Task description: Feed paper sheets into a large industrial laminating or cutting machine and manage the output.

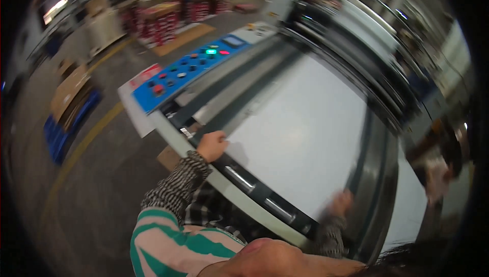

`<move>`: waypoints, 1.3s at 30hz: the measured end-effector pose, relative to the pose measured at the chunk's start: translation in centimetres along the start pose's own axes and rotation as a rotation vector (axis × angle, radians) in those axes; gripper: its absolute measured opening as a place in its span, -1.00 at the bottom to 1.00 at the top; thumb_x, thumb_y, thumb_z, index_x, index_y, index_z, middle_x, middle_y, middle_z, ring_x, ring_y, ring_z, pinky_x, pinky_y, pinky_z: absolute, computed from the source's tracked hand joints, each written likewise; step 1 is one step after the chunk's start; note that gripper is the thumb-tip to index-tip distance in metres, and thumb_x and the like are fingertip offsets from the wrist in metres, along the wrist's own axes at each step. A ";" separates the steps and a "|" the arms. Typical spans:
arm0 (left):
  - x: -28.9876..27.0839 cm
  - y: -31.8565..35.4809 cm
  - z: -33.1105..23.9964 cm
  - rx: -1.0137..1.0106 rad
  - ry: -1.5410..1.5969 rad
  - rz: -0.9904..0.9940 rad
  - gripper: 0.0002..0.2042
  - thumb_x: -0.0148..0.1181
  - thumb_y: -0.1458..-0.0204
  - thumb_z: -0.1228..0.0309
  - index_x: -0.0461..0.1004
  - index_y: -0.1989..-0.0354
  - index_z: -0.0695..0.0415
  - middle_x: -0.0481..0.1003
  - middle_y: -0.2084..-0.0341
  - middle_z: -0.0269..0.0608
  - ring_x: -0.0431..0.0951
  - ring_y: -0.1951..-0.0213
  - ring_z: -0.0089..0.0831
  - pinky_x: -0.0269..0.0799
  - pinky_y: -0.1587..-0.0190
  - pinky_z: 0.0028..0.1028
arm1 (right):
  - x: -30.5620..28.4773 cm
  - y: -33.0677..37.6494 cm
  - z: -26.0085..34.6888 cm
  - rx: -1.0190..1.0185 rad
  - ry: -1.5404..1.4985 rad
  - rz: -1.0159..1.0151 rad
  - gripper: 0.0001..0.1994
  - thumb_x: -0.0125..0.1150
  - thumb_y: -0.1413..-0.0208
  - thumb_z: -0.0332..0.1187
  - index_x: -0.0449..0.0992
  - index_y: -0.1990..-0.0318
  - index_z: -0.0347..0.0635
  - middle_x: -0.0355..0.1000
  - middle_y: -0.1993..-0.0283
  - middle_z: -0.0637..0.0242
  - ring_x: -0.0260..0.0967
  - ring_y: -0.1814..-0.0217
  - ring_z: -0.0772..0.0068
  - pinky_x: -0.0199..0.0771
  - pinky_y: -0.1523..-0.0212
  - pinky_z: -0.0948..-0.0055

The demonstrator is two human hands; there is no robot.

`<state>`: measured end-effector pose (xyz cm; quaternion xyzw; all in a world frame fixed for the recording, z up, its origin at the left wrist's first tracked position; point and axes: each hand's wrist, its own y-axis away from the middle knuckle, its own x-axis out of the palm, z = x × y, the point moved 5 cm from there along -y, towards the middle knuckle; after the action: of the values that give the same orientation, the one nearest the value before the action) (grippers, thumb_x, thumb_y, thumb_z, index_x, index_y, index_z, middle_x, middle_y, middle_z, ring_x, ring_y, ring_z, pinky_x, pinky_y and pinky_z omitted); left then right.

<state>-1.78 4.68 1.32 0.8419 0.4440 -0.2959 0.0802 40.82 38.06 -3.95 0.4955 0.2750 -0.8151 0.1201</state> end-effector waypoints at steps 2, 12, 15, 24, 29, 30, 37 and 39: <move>-0.2 0.1 0.3 -0.075 0.021 0.012 -0.75 0.08 0.24 0.33 0.40 0.44 0.28 0.44 0.51 0.02 0.45 0.39 -0.15 0.35 0.33 -0.35 | -8.0 4.2 -5.2 -0.008 0.819 -0.553 -0.85 0.05 0.23 -0.35 0.41 0.44 -0.18 0.32 0.46 0.18 0.28 0.35 0.16 0.31 0.37 0.24; 1.7 2.4 -1.7 -0.020 -0.109 0.052 -0.75 0.05 0.19 0.32 0.43 0.39 0.23 0.45 0.51 -0.04 0.47 0.44 -0.26 0.38 0.37 -0.39 | -7.1 17.1 -25.1 0.484 0.334 -0.175 -0.72 -0.01 0.23 -0.30 0.40 0.34 -0.28 0.32 0.30 0.04 0.24 0.26 0.05 0.26 0.28 0.19; 9.2 4.6 -5.4 0.104 -0.002 0.277 -0.77 -0.01 0.19 0.33 0.42 0.39 0.21 0.45 0.54 -0.05 0.47 0.46 -0.21 0.39 0.36 -0.36 | -3.0 16.0 -22.0 0.535 0.223 -0.106 -0.71 -0.01 0.23 -0.30 0.40 0.33 -0.29 0.31 0.28 0.03 0.23 0.24 0.04 0.26 0.26 0.19; 20.3 17.7 -11.0 0.389 -0.010 1.129 -0.73 0.06 0.17 0.32 0.41 0.33 0.26 0.44 0.41 -0.02 0.43 0.33 -0.19 0.32 0.23 -0.32 | 1.3 11.8 12.5 0.103 -0.019 -0.222 -0.77 -0.08 0.21 -0.45 0.39 0.38 -0.42 0.29 0.26 -0.07 0.19 0.15 -0.01 0.17 0.10 0.21; 15.5 12.3 0.3 0.244 0.087 0.615 -0.82 -0.02 0.26 0.38 0.43 0.49 0.20 0.43 0.56 0.00 0.42 0.47 -0.10 0.35 0.37 -0.29 | 2.1 10.9 21.5 0.111 -0.675 -0.037 -0.76 -0.04 0.00 -0.36 0.42 0.37 -0.42 0.35 0.15 0.05 0.26 0.10 0.21 0.22 0.10 0.40; 12.0 11.0 -2.7 0.148 0.016 0.768 -0.79 -0.02 0.27 0.42 0.42 0.44 0.24 0.44 0.51 0.00 0.45 0.43 -0.19 0.35 0.34 -0.34 | 1.4 10.5 18.9 0.192 -0.582 -0.041 -0.75 -0.03 0.01 -0.33 0.44 0.37 -0.39 0.34 0.13 0.07 0.22 0.05 0.20 0.19 0.05 0.37; 2.2 10.0 2.7 -0.421 0.712 0.695 -0.71 -0.03 0.16 0.52 0.37 0.20 0.32 0.43 0.41 -0.24 0.40 0.37 -0.49 0.30 0.29 -0.52 | -1.1 15.0 12.3 0.425 0.240 0.063 -0.60 -0.15 -0.02 -0.18 0.25 -0.01 -0.12 -0.01 -0.17 0.11 -0.23 -0.24 0.04 -0.38 -0.17 -0.06; 1.2 11.1 4.7 -0.431 0.708 0.692 -0.71 -0.02 0.15 0.53 0.36 0.19 0.33 0.43 0.39 -0.23 0.40 0.35 -0.49 0.29 0.27 -0.53 | -0.9 15.9 12.4 0.395 0.210 0.114 -0.55 -0.17 -0.01 -0.13 0.18 -0.07 -0.06 -0.07 -0.20 0.10 -0.30 -0.26 -0.01 -0.45 -0.16 -0.09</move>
<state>5.51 -2.93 -4.55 0.9517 0.1912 0.1477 0.1894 39.52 17.89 -4.00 0.6064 0.0925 -0.7889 0.0372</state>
